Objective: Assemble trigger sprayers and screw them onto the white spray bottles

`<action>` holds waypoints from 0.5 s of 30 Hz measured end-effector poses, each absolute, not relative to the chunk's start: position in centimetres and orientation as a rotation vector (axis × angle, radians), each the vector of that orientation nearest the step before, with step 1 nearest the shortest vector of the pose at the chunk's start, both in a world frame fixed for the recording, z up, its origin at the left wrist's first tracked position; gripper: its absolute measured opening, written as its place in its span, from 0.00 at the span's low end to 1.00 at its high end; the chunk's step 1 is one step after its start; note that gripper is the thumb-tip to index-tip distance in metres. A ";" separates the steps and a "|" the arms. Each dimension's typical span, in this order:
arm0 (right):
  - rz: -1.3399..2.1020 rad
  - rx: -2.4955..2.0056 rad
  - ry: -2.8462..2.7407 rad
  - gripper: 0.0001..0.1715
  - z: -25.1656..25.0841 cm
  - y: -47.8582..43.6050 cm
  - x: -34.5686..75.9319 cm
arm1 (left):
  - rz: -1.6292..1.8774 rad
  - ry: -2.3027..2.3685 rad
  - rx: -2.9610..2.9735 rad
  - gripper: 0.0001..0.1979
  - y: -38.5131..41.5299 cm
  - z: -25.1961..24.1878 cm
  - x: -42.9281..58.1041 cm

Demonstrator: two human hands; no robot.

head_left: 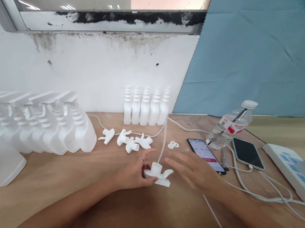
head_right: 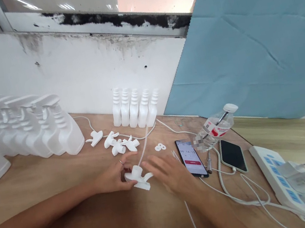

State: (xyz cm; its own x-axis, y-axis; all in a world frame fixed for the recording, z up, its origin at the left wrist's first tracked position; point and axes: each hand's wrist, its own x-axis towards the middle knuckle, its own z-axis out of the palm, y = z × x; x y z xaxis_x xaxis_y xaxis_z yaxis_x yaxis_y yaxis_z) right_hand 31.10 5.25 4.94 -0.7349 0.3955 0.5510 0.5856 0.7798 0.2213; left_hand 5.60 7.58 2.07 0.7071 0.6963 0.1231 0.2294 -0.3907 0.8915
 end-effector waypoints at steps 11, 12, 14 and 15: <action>-0.060 -0.972 -1.876 0.15 10.7 8.9 29.3 | 1.562 1.234 1.819 0.21 22.9 6.5 6.0; 0.124 -1.002 -1.714 0.17 11.5 8.9 29.2 | 1.592 1.406 1.792 0.23 24.6 6.5 6.0; 0.427 -0.951 -1.479 0.19 13.3 8.7 29.3 | 1.575 1.525 1.759 0.28 27.2 6.2 5.9; 0.527 -0.901 -1.403 0.18 14.1 8.6 29.4 | 1.535 1.541 1.757 0.31 28.1 6.0 5.8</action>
